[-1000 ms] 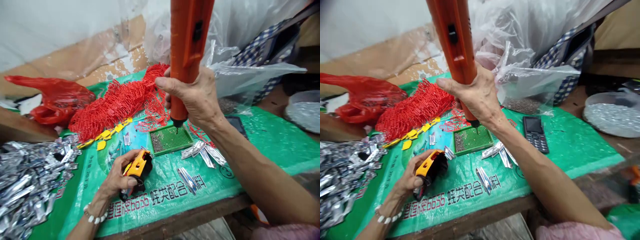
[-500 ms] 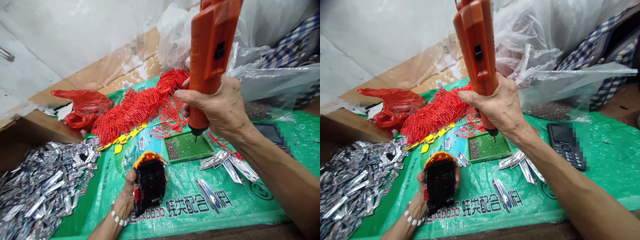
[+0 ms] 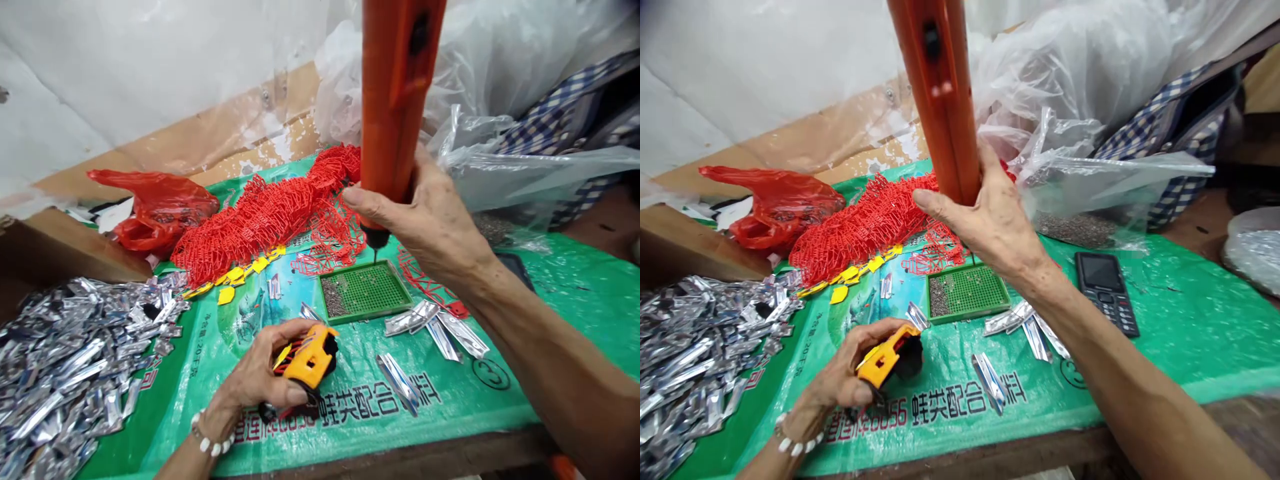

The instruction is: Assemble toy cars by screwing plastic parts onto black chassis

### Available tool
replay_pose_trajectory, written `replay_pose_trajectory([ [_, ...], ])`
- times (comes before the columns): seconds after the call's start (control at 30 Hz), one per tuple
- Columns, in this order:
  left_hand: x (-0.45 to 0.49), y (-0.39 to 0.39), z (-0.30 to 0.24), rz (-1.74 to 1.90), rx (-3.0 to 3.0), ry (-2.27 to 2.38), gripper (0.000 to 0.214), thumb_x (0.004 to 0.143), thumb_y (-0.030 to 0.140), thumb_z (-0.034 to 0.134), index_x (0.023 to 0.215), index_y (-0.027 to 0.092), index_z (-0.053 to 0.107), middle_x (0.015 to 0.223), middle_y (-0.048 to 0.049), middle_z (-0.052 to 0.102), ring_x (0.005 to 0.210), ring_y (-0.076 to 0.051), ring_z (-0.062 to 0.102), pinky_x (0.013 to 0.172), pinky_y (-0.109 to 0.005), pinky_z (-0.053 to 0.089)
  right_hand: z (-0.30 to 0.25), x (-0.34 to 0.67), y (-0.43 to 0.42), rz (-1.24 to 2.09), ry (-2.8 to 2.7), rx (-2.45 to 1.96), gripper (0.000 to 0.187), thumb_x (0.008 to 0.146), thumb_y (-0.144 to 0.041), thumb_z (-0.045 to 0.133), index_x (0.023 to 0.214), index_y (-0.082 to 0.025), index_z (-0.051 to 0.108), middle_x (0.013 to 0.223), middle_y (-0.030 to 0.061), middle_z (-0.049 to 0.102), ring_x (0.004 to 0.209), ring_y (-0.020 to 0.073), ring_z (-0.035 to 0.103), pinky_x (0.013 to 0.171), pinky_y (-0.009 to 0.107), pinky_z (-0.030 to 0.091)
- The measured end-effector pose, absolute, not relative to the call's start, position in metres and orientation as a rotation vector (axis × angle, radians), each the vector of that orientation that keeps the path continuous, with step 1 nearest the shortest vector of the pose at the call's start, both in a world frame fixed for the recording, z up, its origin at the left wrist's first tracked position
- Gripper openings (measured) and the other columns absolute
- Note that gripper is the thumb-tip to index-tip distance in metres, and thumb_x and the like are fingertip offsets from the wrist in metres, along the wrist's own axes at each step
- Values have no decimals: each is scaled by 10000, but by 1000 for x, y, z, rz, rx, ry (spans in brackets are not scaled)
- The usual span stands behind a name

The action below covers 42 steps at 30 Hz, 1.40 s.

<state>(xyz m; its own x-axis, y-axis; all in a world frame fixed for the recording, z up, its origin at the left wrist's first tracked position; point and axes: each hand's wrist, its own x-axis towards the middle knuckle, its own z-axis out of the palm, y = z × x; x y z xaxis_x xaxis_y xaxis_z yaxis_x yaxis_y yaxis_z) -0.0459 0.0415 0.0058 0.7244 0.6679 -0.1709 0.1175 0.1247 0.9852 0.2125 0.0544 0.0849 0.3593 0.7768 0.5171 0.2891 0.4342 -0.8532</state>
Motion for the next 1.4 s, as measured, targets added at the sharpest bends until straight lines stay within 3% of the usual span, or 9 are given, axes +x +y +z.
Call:
replay_pose_trajectory([
  [0.1, -40, 31, 12, 401, 2126, 827, 646, 588, 329, 816, 1194, 175, 655, 1093, -86, 730, 944, -269, 691, 857, -400, 577, 74, 212, 27, 230, -1256, -1216, 591, 763, -286, 783, 1288, -307, 512, 1251, 53, 629, 1127, 239, 611, 1020, 435, 472],
  [0.2, -31, 18, 7, 543, 2639, 691, 569, 698, 255, 701, 1241, 152, 565, 1126, -127, 720, 996, -278, 701, 898, -414, 576, 52, 206, -17, 198, -1149, -1361, 329, 807, -292, 739, 1119, -271, 639, 1064, 44, 683, 977, 215, 661, 852, 363, 541],
  [0.27, -26, 12, 1, 596, 2806, 575, 519, 731, 206, 635, 1234, 150, 521, 1063, -126, 727, 944, -271, 712, 848, -391, 588, 34, 201, -46, 511, -1109, -1505, 161, 821, -377, 728, 886, -231, 702, 781, 19, 683, 705, 171, 653, 632, 294, 532],
  [0.33, -22, 9, -5, 594, 2862, 527, 495, 741, 184, 601, 1224, 147, 498, 1011, -120, 725, 884, -265, 715, 780, -369, 590, 15, 195, -69, 893, -1048, -1602, 263, 797, -466, 733, 797, -203, 727, 657, 18, 652, 590, 154, 612, 501, 258, 475],
  [0.47, -22, 9, -12, 502, 2837, 512, 505, 719, 185, 626, 1208, 151, 504, 1044, -131, 705, 886, -271, 706, 757, -362, 577, -11, 182, -90, 1409, -814, -1551, 443, 742, -587, 747, 864, -162, 760, 618, 10, 627, 445, 104, 533, 423, 230, 419],
  [0.67, -21, 4, -7, 438, 2792, 603, 502, 720, 175, 666, 1195, 160, 505, 1081, -112, 704, 967, -265, 702, 854, -374, 576, -13, 174, -92, 1549, -580, -1396, 423, 669, -555, 829, 689, -149, 711, 562, 1, 612, 384, 73, 493, 396, 197, 377],
  [0.8, -18, 5, -6, 413, 2759, 607, 446, 725, 262, 708, 1125, 145, 549, 1035, -124, 717, 893, -292, 717, 771, -409, 595, -11, 172, -92, 1523, -583, -1441, 373, 636, -494, 869, 673, -157, 713, 512, -13, 589, 385, 59, 455, 398, 179, 329],
  [1.17, -24, 6, -15, 336, 2690, 646, 981, 659, 669, 811, 1366, 96, 447, 1256, -210, 654, 1130, -364, 663, 956, -489, 551, -5, 170, -84, 1481, -678, -1530, 380, 628, -475, 870, 645, -147, 680, 462, -37, 477, 392, 52, 376, 404, 190, 236],
  [1.4, -21, 7, -8, 318, 2764, 574, 825, 774, 727, 689, 1288, 110, 499, 1134, -159, 682, 1033, -327, 685, 863, -456, 571, -10, 173, -85, 1488, -700, -1515, 395, 612, -483, 876, 669, -133, 701, 464, -37, 506, 370, 38, 401, 383, 163, 249],
])
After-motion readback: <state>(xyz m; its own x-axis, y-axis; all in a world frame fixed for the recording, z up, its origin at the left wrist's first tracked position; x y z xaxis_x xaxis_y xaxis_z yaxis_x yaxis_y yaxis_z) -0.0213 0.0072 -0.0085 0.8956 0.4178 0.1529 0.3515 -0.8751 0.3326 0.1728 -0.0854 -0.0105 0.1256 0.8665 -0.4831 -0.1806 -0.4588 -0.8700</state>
